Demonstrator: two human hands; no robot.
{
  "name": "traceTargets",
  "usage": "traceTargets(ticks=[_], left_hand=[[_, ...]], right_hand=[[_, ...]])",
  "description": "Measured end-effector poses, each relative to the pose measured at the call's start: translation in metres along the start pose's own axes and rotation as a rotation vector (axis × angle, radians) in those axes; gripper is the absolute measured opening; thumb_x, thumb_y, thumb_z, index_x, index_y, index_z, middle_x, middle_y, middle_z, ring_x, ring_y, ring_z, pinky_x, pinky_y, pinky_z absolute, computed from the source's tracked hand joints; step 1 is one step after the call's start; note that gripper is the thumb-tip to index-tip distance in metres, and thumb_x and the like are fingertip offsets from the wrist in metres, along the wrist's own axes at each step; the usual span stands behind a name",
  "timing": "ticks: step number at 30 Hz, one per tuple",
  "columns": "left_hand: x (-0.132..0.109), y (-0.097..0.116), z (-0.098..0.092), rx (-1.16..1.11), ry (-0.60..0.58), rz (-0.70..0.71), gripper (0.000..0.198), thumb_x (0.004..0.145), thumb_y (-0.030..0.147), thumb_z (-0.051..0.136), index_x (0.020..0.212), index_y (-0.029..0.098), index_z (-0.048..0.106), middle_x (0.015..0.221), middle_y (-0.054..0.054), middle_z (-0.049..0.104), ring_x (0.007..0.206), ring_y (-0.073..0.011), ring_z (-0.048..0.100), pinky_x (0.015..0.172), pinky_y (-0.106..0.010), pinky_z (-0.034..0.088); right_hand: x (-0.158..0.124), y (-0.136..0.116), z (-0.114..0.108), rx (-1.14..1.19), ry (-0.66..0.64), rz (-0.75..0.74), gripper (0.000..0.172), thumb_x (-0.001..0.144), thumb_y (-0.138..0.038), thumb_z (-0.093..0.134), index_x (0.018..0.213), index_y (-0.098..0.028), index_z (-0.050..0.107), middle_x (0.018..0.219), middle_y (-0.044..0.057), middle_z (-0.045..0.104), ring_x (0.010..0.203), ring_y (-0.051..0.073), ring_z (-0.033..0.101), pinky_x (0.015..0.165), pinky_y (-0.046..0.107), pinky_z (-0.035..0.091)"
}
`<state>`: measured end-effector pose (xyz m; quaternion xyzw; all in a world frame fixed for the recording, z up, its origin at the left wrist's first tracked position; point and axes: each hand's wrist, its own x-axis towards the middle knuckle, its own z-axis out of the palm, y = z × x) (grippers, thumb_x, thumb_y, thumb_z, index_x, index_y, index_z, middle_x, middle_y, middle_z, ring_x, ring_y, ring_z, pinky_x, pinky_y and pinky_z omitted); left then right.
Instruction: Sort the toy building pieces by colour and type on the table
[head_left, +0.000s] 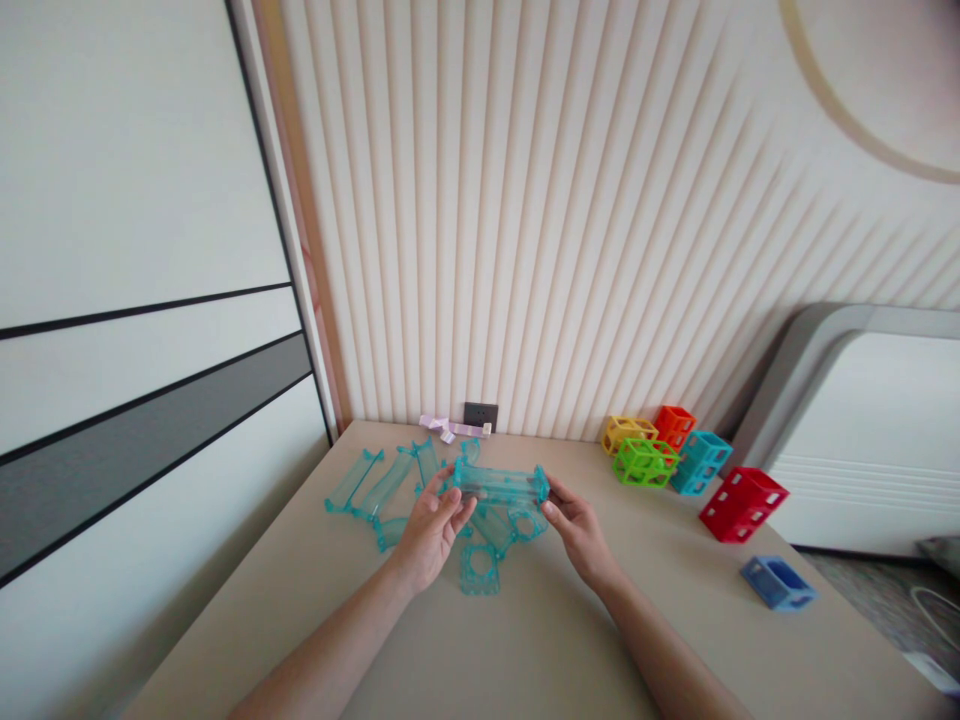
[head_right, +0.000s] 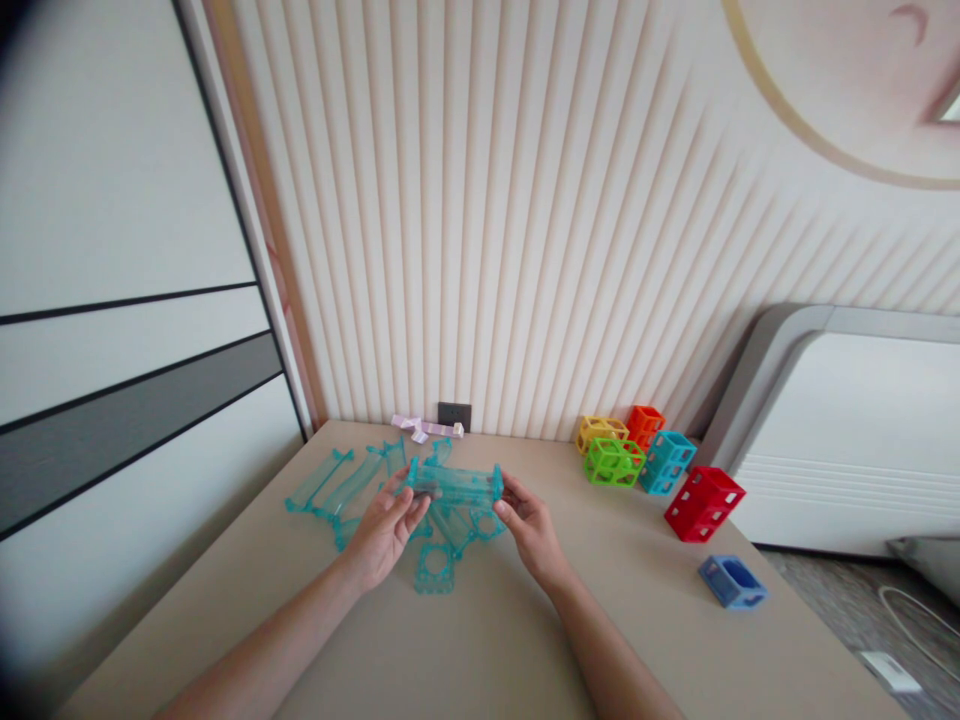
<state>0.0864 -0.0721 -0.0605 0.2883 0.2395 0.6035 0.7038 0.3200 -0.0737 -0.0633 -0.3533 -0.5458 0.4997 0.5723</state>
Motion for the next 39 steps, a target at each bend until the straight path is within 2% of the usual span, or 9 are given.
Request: traceTargets(ticks=[5,10,15,19,22,26,39], left_hand=[[-0.001,-0.001,0.0,0.008,-0.031,-0.003,0.054,0.076,0.029,0.085,0.122,0.027,0.058,0.088,0.004,0.07,0.089,-0.0114,0.071,0.093,-0.029,0.057],[-0.004,0.002,0.004,0.038,-0.095,-0.009,0.055,0.081,0.035,0.08,0.129,0.028,0.053,0.1,-0.001,0.071,0.097,-0.0175,0.071,0.095,-0.039,0.057],[-0.005,0.003,0.007,0.125,-0.041,0.043,0.054,0.082,0.036,0.078,0.129,0.028,0.054,0.097,-0.001,0.07,0.1,-0.0214,0.071,0.096,-0.042,0.056],[0.001,0.0,0.0,0.325,0.06,0.186,0.052,0.075,0.04,0.082,0.12,0.021,0.062,0.097,-0.005,0.071,0.097,-0.0235,0.071,0.09,-0.04,0.059],[0.005,-0.002,-0.007,0.506,0.132,0.274,0.042,0.074,0.044,0.081,0.106,0.019,0.071,0.095,-0.008,0.074,0.096,-0.0254,0.072,0.087,-0.039,0.06],[0.005,-0.001,-0.011,0.692,0.128,0.355,0.028,0.076,0.042,0.078,0.093,0.021,0.076,0.098,-0.009,0.077,0.097,-0.0262,0.072,0.087,-0.035,0.058],[0.004,0.003,-0.009,0.732,0.132,0.436,0.025,0.075,0.043,0.079,0.087,0.022,0.077,0.089,-0.007,0.077,0.084,-0.0234,0.073,0.079,-0.032,0.06]], right_hand=[[0.0,-0.002,0.001,-0.031,0.029,-0.01,0.049,0.075,-0.054,0.08,0.114,-0.026,0.074,0.113,0.008,0.076,0.101,0.028,0.07,0.092,0.042,0.054],[0.001,-0.001,-0.002,-0.003,0.038,0.001,0.048,0.075,-0.053,0.081,0.114,-0.026,0.073,0.108,0.008,0.077,0.098,0.028,0.071,0.089,0.042,0.056],[0.004,0.001,-0.008,-0.017,0.061,-0.009,0.05,0.073,-0.053,0.082,0.113,-0.025,0.073,0.107,0.009,0.077,0.098,0.028,0.071,0.09,0.042,0.056],[0.007,0.001,-0.014,-0.039,0.088,-0.025,0.052,0.072,-0.054,0.082,0.113,-0.024,0.073,0.108,0.01,0.077,0.099,0.029,0.071,0.092,0.045,0.055],[0.007,0.0,-0.016,-0.048,0.094,-0.029,0.051,0.071,-0.055,0.082,0.112,-0.026,0.074,0.106,0.009,0.077,0.097,0.029,0.071,0.093,0.047,0.055],[0.007,0.0,-0.017,-0.089,0.078,-0.028,0.051,0.073,-0.055,0.08,0.113,-0.024,0.075,0.107,0.009,0.077,0.097,0.03,0.071,0.093,0.048,0.055],[0.005,0.001,-0.016,-0.164,0.06,-0.048,0.051,0.075,-0.055,0.078,0.116,-0.024,0.075,0.113,0.009,0.075,0.106,0.031,0.067,0.092,0.044,0.054]])
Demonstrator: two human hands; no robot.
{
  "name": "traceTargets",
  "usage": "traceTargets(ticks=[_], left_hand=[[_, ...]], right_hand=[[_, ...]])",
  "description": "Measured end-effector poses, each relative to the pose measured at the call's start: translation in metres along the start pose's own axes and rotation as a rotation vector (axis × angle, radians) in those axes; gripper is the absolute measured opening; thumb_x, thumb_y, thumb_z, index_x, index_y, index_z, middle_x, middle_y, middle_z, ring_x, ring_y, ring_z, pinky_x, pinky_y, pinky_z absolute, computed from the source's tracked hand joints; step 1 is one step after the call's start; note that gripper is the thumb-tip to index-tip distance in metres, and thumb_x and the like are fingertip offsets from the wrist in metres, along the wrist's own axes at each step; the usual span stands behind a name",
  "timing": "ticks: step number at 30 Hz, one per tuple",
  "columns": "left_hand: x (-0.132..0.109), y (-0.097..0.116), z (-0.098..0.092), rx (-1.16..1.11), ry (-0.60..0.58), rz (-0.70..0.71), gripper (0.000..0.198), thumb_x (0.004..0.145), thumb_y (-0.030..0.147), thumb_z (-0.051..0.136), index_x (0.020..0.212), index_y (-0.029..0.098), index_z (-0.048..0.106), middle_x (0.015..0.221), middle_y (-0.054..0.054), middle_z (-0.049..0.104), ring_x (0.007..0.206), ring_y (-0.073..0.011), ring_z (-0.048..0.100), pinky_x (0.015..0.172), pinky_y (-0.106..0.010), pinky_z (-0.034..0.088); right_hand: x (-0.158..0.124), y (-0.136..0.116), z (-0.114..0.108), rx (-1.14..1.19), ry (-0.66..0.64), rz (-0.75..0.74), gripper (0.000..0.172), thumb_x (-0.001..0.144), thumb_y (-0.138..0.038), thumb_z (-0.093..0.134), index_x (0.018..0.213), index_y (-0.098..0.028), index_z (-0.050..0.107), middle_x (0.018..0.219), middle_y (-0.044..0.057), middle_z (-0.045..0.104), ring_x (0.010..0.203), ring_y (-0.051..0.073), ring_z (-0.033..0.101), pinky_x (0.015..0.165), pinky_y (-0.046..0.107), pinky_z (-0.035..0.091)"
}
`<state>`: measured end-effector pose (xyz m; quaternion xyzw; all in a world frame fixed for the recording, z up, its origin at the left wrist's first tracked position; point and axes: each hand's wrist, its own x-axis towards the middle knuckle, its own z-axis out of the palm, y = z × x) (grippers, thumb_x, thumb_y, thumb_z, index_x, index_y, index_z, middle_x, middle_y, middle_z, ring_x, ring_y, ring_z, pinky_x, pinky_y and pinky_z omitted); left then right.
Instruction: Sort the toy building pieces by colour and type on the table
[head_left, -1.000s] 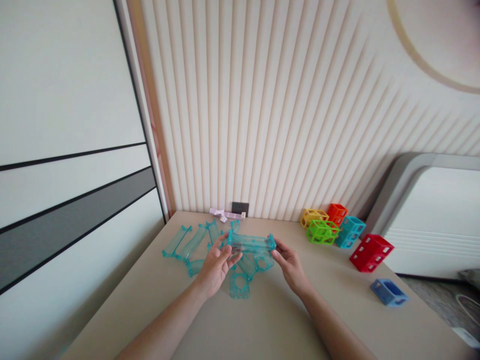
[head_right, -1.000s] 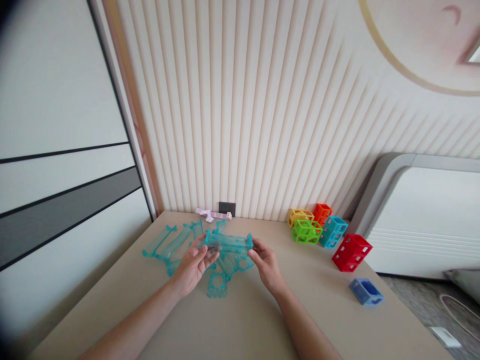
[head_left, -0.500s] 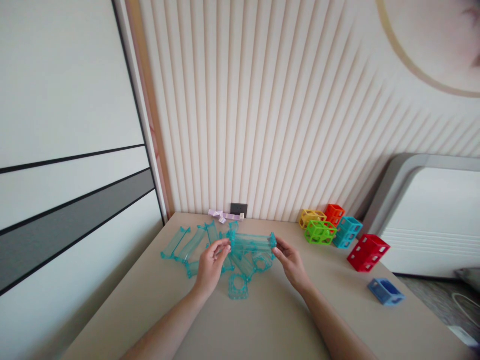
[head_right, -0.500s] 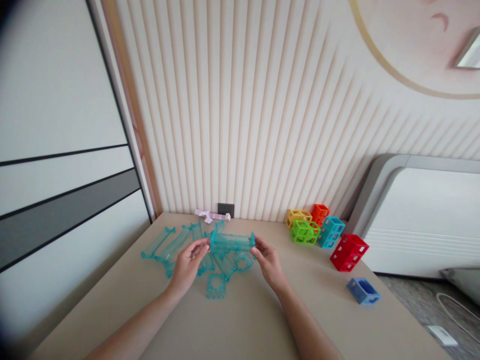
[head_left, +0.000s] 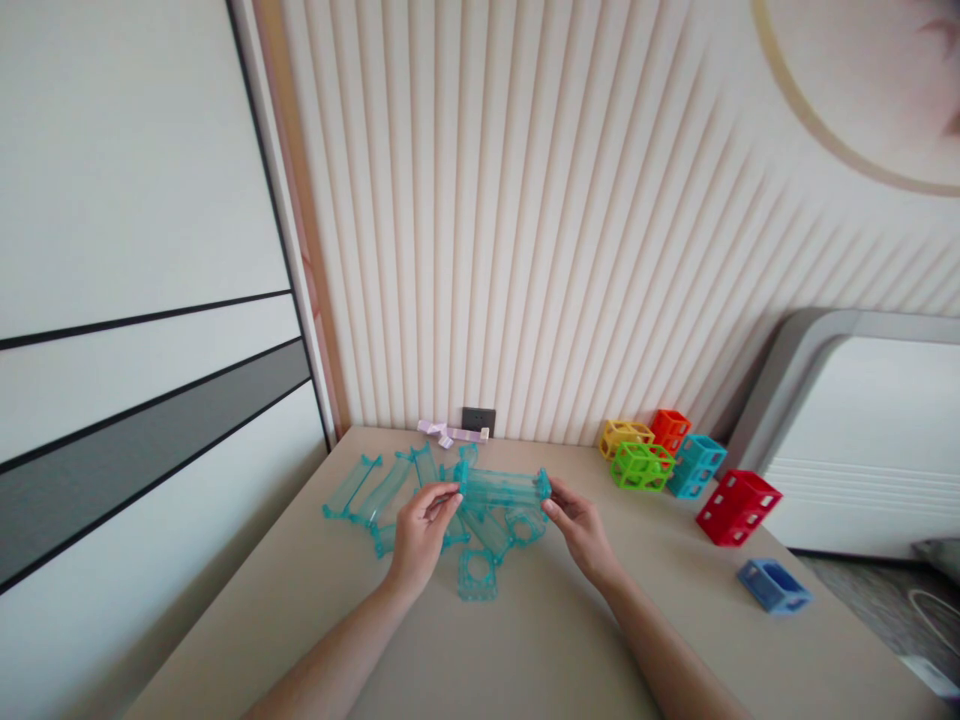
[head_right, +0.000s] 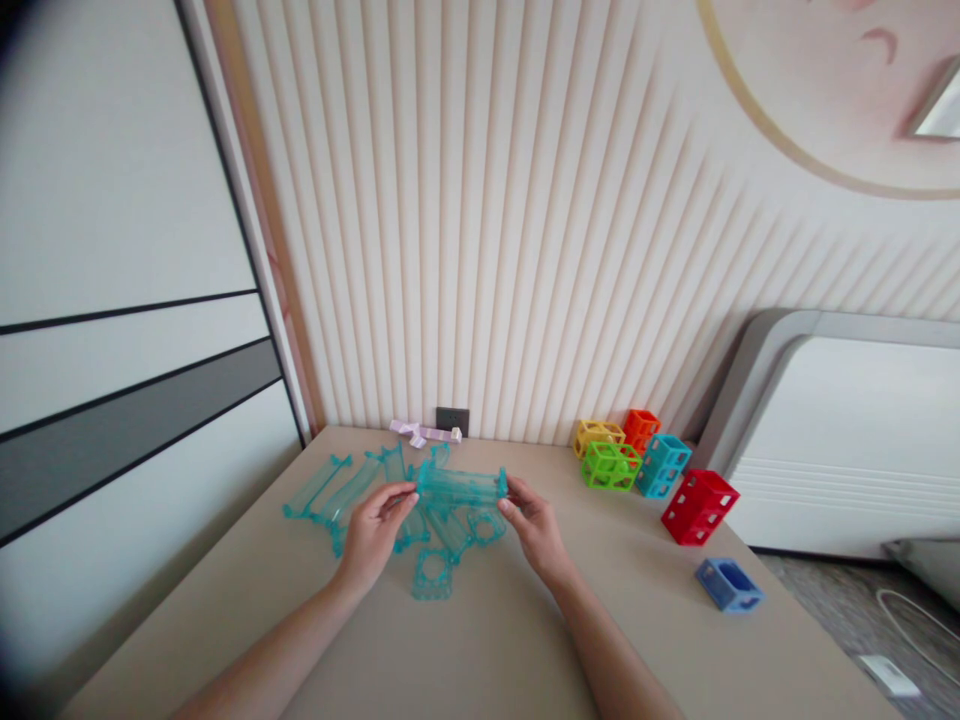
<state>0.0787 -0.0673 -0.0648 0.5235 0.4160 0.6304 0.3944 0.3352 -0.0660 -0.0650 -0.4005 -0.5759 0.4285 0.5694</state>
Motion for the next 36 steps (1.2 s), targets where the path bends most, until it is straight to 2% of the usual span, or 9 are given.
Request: traceTargets(ticks=[7,14,18,23,26,36], left_hand=[[-0.001,0.002,0.002,-0.026,0.014,0.019,0.023,0.073,0.043,0.081,0.083,0.022,0.077,0.086,-0.006,0.076,0.081,-0.0232,0.073,0.078,-0.032,0.061],[-0.003,0.0,0.002,-0.024,0.02,0.029,0.021,0.073,0.041,0.081,0.082,0.022,0.078,0.088,-0.007,0.075,0.084,-0.0235,0.072,0.081,-0.033,0.06],[-0.003,0.0,0.003,-0.029,0.029,0.031,0.021,0.073,0.041,0.081,0.081,0.022,0.078,0.088,-0.007,0.074,0.084,-0.0236,0.072,0.081,-0.033,0.06],[-0.003,0.002,0.004,-0.07,0.043,0.009,0.022,0.071,0.04,0.083,0.08,0.021,0.078,0.087,-0.007,0.074,0.084,-0.0233,0.071,0.081,-0.033,0.059],[-0.003,0.001,0.004,-0.075,0.04,0.013,0.022,0.072,0.041,0.082,0.08,0.021,0.077,0.087,-0.007,0.073,0.083,-0.0229,0.07,0.08,-0.032,0.059],[-0.003,0.002,0.003,-0.036,0.037,0.043,0.022,0.075,0.042,0.08,0.081,0.021,0.077,0.087,-0.007,0.073,0.084,-0.0225,0.07,0.081,-0.032,0.059]], right_hand=[[0.0,-0.001,-0.001,-0.043,-0.003,-0.033,0.046,0.077,-0.054,0.077,0.114,-0.026,0.076,0.114,0.007,0.075,0.103,0.029,0.068,0.09,0.042,0.055],[0.002,0.012,-0.003,-0.014,0.079,0.015,0.055,0.07,-0.055,0.082,0.115,-0.025,0.074,0.11,0.008,0.077,0.098,0.029,0.07,0.089,0.045,0.055],[0.001,0.012,0.002,0.075,0.125,-0.001,0.06,0.07,-0.05,0.084,0.122,-0.027,0.065,0.106,0.007,0.076,0.095,0.026,0.07,0.086,0.043,0.055],[0.001,0.01,0.006,0.082,0.181,-0.056,0.043,0.067,-0.049,0.087,0.095,-0.026,0.065,0.094,0.005,0.075,0.084,0.022,0.068,0.077,0.035,0.055],[0.001,0.009,0.007,0.035,0.173,-0.062,0.037,0.067,-0.051,0.085,0.084,-0.024,0.066,0.087,0.004,0.073,0.078,0.021,0.066,0.073,0.033,0.055],[-0.002,0.012,0.007,0.004,0.176,-0.091,0.032,0.069,-0.05,0.084,0.079,-0.023,0.07,0.097,0.007,0.076,0.083,0.023,0.068,0.076,0.034,0.055]])
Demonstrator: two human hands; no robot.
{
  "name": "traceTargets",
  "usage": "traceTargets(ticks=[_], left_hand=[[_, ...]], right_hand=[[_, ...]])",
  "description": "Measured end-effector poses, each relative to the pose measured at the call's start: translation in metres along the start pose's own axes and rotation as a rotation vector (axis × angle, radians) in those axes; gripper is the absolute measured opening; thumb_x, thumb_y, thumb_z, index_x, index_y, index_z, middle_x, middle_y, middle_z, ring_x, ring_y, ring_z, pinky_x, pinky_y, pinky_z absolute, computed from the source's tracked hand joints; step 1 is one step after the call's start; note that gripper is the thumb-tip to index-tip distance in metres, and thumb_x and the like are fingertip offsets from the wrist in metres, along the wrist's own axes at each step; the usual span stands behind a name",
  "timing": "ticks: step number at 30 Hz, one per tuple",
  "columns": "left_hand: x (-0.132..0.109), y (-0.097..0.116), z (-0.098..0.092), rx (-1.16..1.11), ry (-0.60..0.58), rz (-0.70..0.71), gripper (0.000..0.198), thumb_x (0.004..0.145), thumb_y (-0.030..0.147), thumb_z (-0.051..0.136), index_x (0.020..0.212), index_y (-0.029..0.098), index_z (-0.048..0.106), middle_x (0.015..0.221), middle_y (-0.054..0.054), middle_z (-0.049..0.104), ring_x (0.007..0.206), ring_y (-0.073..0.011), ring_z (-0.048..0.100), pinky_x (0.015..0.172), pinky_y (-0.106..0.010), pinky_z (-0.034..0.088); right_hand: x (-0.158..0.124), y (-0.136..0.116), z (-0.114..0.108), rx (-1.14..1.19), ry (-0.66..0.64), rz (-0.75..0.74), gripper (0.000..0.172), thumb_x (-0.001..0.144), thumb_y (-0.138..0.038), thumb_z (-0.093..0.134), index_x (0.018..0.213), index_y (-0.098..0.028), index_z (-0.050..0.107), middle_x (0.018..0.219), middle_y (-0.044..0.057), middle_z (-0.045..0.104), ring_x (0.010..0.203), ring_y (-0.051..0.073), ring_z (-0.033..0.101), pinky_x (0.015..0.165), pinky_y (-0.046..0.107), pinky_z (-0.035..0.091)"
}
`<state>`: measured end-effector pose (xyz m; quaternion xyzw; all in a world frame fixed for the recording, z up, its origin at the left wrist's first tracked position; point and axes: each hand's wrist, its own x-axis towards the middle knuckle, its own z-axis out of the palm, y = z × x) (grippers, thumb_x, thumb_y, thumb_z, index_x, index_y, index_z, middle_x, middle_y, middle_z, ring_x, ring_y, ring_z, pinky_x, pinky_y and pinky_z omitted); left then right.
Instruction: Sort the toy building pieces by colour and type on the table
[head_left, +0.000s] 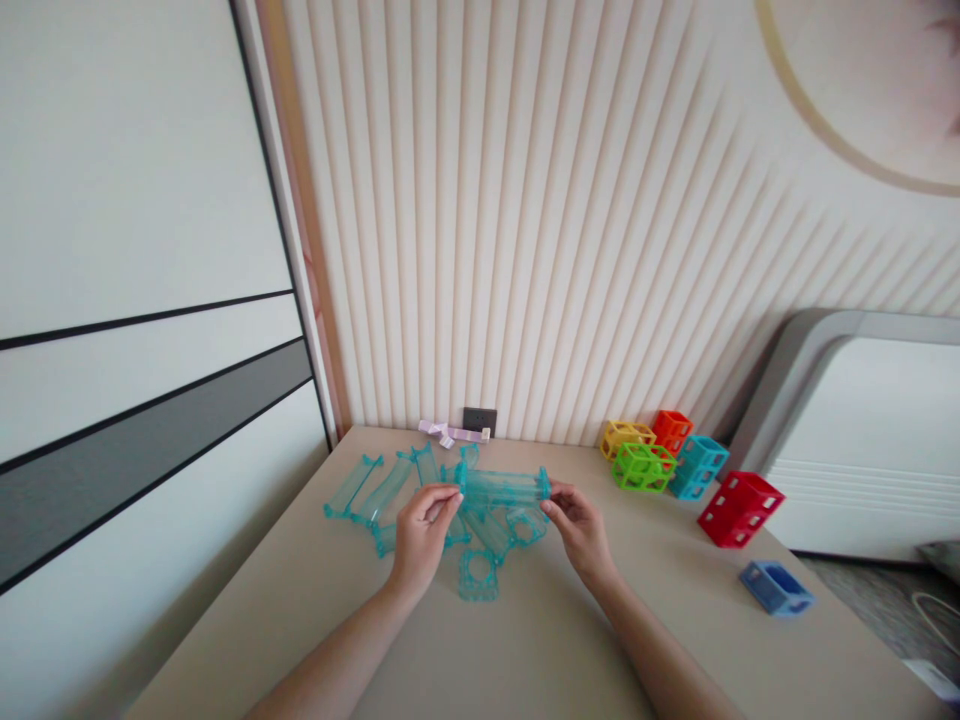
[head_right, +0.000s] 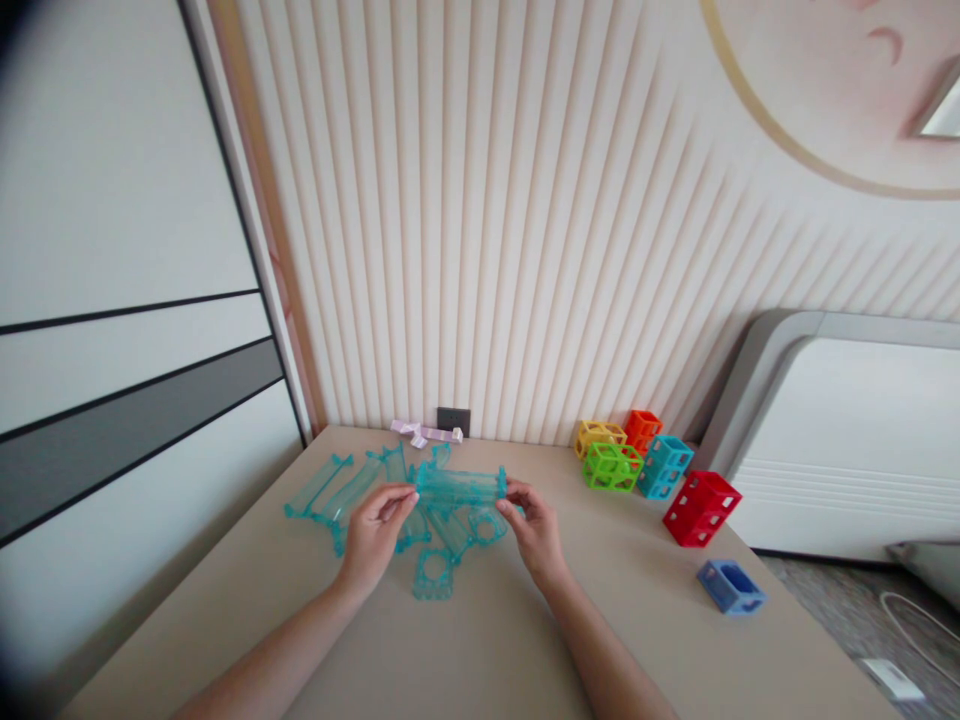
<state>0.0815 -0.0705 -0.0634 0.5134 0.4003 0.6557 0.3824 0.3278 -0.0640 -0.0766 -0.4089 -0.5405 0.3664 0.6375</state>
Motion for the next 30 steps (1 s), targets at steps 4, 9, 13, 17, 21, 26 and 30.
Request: traceTargets(ticks=[4,9,13,17,21,26,30], left_hand=[[0.0,0.0,0.0,0.014,-0.004,0.011,0.022,0.076,0.043,0.079,0.082,0.022,0.077,0.087,-0.006,0.073,0.084,-0.0222,0.071,0.081,-0.032,0.059],[0.0,-0.001,-0.001,0.007,0.002,0.0,0.023,0.075,0.043,0.08,0.081,0.021,0.077,0.086,-0.006,0.073,0.084,-0.0227,0.071,0.081,-0.032,0.06],[0.001,-0.003,-0.001,0.014,0.005,0.009,0.022,0.076,0.042,0.079,0.082,0.021,0.076,0.086,-0.006,0.074,0.083,-0.0218,0.072,0.08,-0.031,0.06],[0.0,-0.007,-0.001,0.027,-0.005,0.054,0.021,0.078,0.04,0.076,0.083,0.019,0.075,0.085,-0.005,0.073,0.082,-0.02,0.073,0.078,-0.03,0.061],[0.001,-0.008,-0.002,0.052,-0.003,0.075,0.021,0.08,0.039,0.075,0.084,0.019,0.075,0.086,-0.005,0.074,0.082,-0.0196,0.073,0.078,-0.029,0.062],[0.001,-0.008,-0.001,0.072,0.001,0.072,0.022,0.079,0.041,0.074,0.083,0.018,0.075,0.085,-0.006,0.074,0.082,-0.0205,0.074,0.078,-0.031,0.062],[0.001,-0.008,-0.001,0.082,-0.004,0.062,0.023,0.08,0.041,0.074,0.083,0.018,0.075,0.085,-0.006,0.075,0.082,-0.0205,0.074,0.078,-0.03,0.062]], right_hand=[[0.0,0.002,-0.001,-0.021,0.013,-0.001,0.031,0.069,-0.05,0.084,0.081,-0.023,0.072,0.098,0.008,0.077,0.084,0.024,0.069,0.077,0.036,0.055],[-0.001,-0.004,0.0,-0.033,-0.01,-0.004,0.031,0.074,-0.053,0.079,0.085,-0.025,0.074,0.096,0.007,0.077,0.087,0.025,0.07,0.082,0.039,0.056],[0.0,-0.009,-0.001,-0.058,-0.007,-0.009,0.032,0.079,-0.056,0.073,0.087,-0.025,0.075,0.096,0.007,0.078,0.083,0.024,0.07,0.082,0.039,0.057],[0.0,-0.008,0.0,-0.089,0.011,-0.028,0.036,0.076,-0.057,0.075,0.085,-0.023,0.075,0.093,0.008,0.078,0.081,0.024,0.07,0.077,0.036,0.058],[0.001,-0.006,0.001,-0.109,0.035,-0.036,0.037,0.075,-0.059,0.075,0.083,-0.023,0.075,0.093,0.008,0.079,0.08,0.024,0.072,0.075,0.036,0.058],[0.001,-0.006,0.004,-0.093,0.078,-0.002,0.037,0.072,-0.058,0.077,0.083,-0.023,0.076,0.102,0.01,0.079,0.093,0.028,0.074,0.08,0.039,0.059],[0.0,-0.008,0.005,-0.102,0.087,0.019,0.036,0.072,-0.057,0.077,0.079,-0.022,0.076,0.109,0.012,0.077,0.098,0.029,0.073,0.081,0.039,0.059]])
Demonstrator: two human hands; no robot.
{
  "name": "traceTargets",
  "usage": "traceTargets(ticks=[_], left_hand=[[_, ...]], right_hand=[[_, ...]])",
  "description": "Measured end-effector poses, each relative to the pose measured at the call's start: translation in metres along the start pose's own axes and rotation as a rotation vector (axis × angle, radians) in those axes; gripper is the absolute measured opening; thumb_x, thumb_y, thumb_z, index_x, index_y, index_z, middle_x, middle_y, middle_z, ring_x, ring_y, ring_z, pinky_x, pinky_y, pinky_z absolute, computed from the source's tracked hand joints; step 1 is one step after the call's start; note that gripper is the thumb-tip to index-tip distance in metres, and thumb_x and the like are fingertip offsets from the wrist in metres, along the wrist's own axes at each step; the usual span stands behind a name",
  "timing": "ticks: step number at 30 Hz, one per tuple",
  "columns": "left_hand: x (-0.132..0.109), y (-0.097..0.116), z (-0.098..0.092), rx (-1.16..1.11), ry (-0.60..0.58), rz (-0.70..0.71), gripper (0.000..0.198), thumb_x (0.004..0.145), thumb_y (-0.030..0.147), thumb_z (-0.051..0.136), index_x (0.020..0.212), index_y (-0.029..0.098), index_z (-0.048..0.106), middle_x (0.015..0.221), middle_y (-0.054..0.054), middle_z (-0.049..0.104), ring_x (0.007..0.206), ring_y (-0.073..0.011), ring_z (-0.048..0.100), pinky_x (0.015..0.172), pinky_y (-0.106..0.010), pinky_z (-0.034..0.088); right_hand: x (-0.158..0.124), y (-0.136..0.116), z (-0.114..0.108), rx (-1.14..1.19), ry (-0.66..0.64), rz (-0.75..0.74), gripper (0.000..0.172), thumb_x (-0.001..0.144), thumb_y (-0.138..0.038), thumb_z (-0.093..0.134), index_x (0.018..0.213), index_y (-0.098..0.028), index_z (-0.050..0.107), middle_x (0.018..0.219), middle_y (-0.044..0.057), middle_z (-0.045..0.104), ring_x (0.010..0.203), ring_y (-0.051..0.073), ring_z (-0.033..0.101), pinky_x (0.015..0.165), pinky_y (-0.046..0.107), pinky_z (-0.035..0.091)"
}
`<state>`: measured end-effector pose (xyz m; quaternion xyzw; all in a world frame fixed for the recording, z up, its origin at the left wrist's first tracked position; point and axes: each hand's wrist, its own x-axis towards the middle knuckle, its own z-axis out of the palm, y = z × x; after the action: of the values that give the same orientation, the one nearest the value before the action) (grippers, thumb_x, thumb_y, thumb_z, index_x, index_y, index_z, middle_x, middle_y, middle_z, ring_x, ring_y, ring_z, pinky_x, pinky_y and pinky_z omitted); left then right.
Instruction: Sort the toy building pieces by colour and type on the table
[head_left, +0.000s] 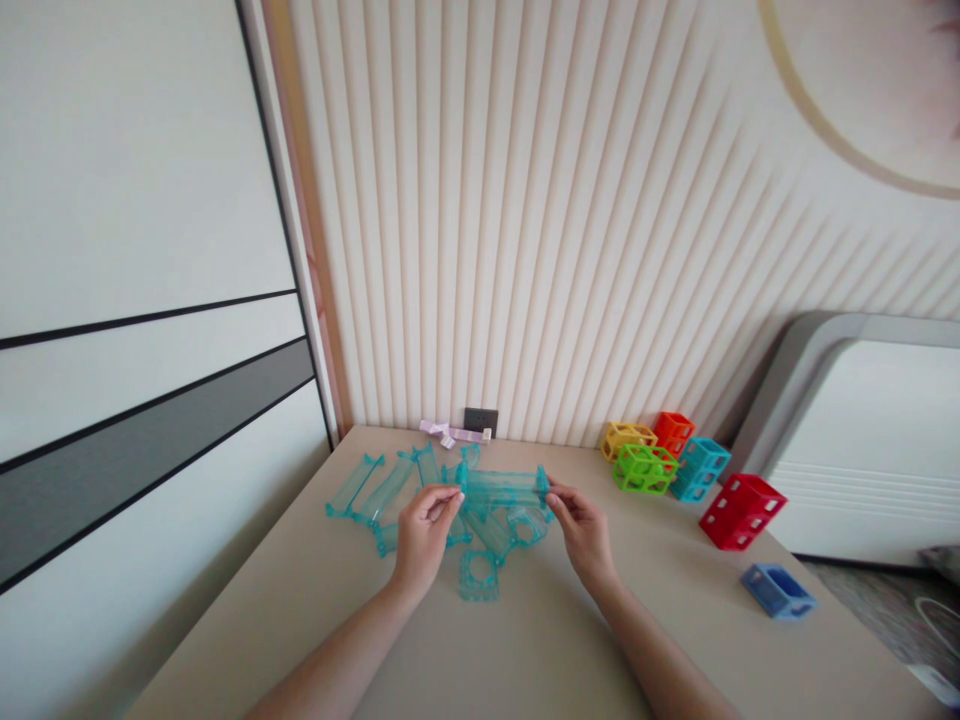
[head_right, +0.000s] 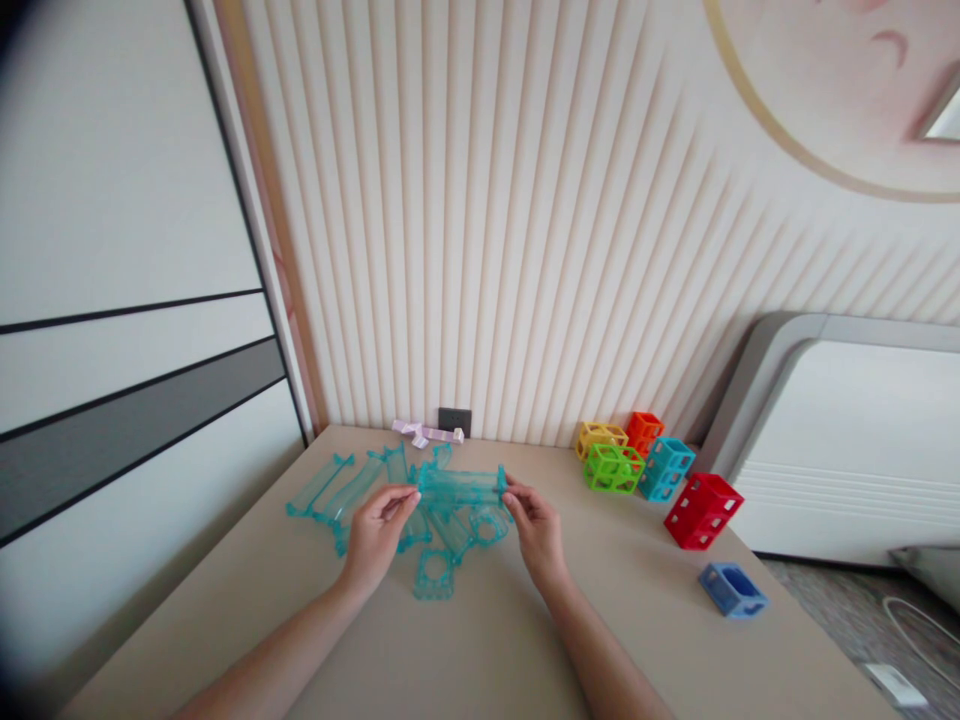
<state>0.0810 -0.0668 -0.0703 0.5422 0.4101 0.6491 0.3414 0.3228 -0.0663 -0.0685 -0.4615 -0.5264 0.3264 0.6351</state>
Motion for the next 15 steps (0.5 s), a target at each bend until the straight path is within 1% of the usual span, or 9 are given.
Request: traceTargets(ticks=[5,9,12,15], left_hand=[[0.0,0.0,0.001,-0.002,0.01,0.003,0.024,0.079,0.041,0.074,0.082,0.018,0.075,0.084,-0.006,0.075,0.081,-0.0208,0.074,0.077,-0.03,0.063],[0.0,0.0,0.001,-0.002,0.014,0.002,0.024,0.079,0.042,0.074,0.082,0.018,0.075,0.085,-0.007,0.075,0.081,-0.021,0.075,0.077,-0.031,0.063],[0.0,-0.001,0.002,-0.002,0.021,-0.001,0.024,0.079,0.042,0.074,0.083,0.018,0.075,0.085,-0.007,0.075,0.081,-0.0208,0.075,0.077,-0.031,0.063],[0.001,-0.002,0.003,-0.007,0.038,-0.002,0.025,0.078,0.042,0.075,0.082,0.018,0.075,0.083,-0.007,0.076,0.08,-0.0208,0.075,0.076,-0.031,0.063]], right_hand=[[-0.001,-0.001,0.002,0.015,0.004,0.003,0.034,0.073,-0.055,0.076,0.074,-0.021,0.075,0.11,0.012,0.077,0.101,0.03,0.073,0.082,0.039,0.059],[-0.002,0.002,0.002,-0.037,0.036,-0.014,0.034,0.074,-0.056,0.075,0.075,-0.021,0.074,0.107,0.012,0.078,0.098,0.029,0.074,0.082,0.039,0.059],[-0.004,0.005,0.002,-0.098,0.042,-0.036,0.035,0.077,-0.056,0.072,0.078,-0.021,0.075,0.109,0.012,0.077,0.095,0.028,0.075,0.083,0.039,0.06],[-0.005,0.009,-0.001,-0.173,0.02,-0.074,0.033,0.082,-0.054,0.068,0.085,-0.022,0.077,0.113,0.012,0.076,0.099,0.028,0.074,0.086,0.04,0.059]])
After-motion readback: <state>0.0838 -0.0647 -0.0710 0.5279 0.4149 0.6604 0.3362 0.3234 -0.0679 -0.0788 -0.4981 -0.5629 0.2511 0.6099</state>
